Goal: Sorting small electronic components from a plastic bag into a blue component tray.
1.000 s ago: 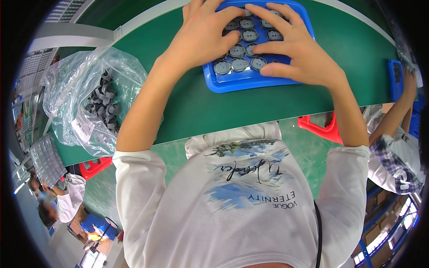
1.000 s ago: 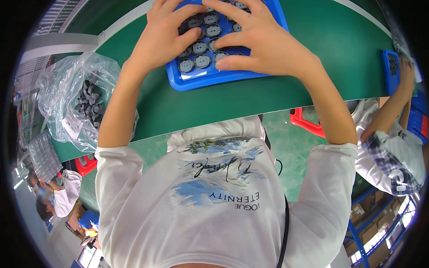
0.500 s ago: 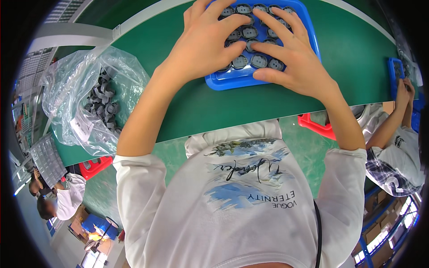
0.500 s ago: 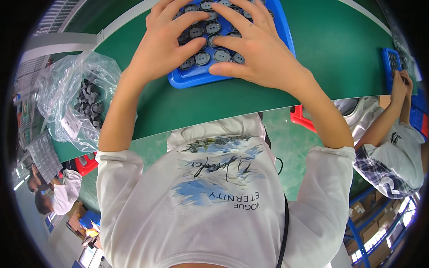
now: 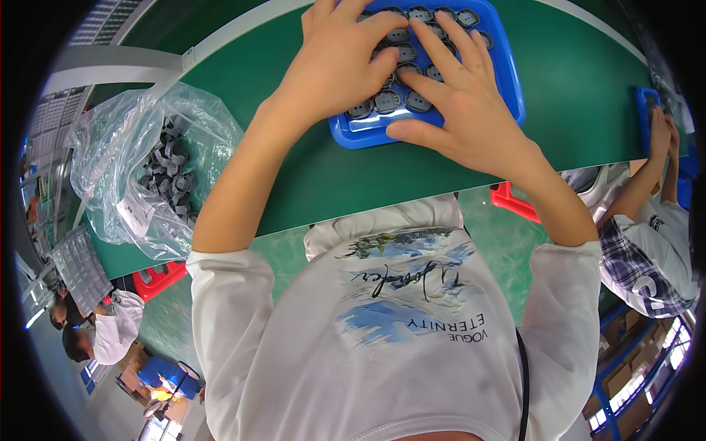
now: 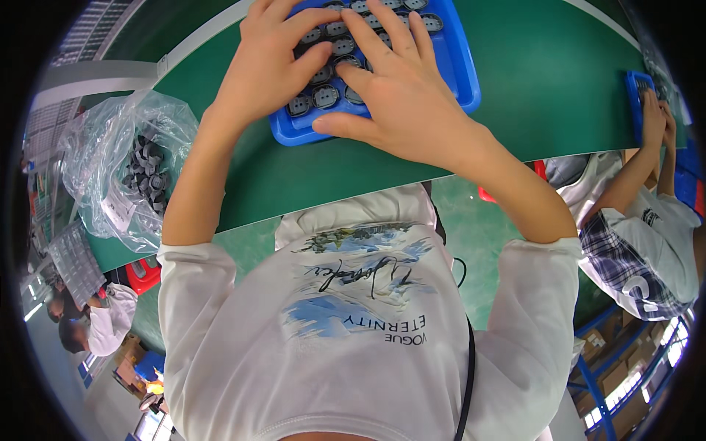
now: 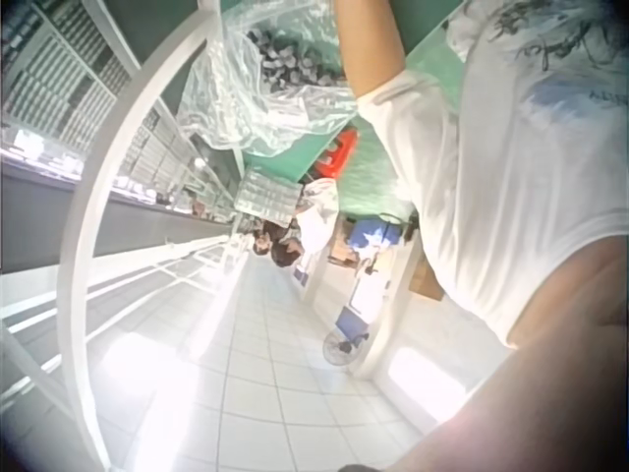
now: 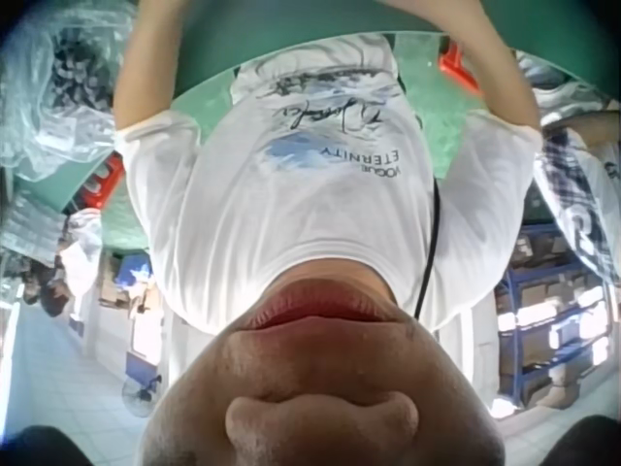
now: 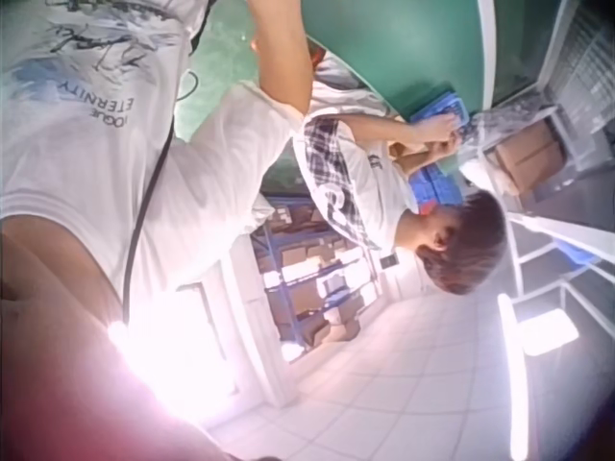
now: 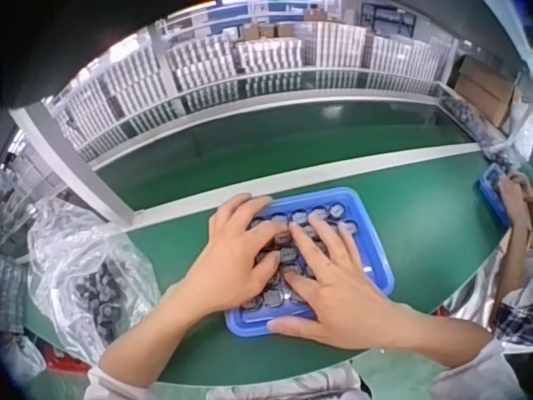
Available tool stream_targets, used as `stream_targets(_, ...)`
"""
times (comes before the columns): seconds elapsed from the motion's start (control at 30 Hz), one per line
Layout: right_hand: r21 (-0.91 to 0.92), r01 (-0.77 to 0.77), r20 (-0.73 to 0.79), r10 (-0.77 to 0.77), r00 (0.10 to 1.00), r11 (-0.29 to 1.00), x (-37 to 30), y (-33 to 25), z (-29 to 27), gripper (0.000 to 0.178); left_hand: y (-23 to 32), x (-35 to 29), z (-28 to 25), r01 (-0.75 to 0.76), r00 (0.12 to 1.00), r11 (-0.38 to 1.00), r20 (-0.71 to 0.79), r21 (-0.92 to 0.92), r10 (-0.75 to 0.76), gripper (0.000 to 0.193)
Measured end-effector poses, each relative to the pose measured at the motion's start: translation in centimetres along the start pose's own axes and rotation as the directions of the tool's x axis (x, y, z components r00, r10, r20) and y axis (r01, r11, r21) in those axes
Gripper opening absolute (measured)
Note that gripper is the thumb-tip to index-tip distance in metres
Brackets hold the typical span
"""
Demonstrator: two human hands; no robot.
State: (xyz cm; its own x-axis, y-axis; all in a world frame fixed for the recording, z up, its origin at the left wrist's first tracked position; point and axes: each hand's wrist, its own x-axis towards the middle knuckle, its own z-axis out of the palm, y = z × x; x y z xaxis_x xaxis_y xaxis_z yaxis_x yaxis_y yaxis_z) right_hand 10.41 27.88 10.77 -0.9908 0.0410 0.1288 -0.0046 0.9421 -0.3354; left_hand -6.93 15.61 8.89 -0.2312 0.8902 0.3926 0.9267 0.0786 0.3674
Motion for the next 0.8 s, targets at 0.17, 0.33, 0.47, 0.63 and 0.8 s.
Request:
stream_targets(0.17,0.087,0.058,-0.152,-0.044,0.987,0.994,-1.5,1.6,0.0,0.050,0.3,-0.6,-1.0,0.033,0.999,0.998,-0.008,-0.061,-0.033,0.039)
stream_targets(0.33,0.052,0.119,-0.171,-0.109,0.979,0.991,-2.7,1.4,-0.3,0.041,-3.3,-1.6,3.2,-0.492,0.815,0.843,-0.456,-0.217,0.358,0.040)
stream_targets(0.47,-0.022,0.139,-0.106,-0.141,0.984,0.990,-2.5,1.7,0.5,0.037,1.3,-1.7,-1.1,-0.028,0.999,0.998,0.014,-0.064,0.029,0.036)
stream_targets(0.63,-0.041,0.244,-0.043,-0.246,0.968,0.969,-1.3,3.5,-0.2,0.032,1.8,-1.3,-1.7,-0.100,0.990,0.994,0.092,-0.040,0.103,0.020)
stream_targets(0.8,0.165,0.194,0.232,-0.229,0.946,0.967,0.3,4.3,-2.5,0.050,0.9,-1.3,0.2,-0.371,0.924,0.924,-0.129,-0.092,0.359,0.019)
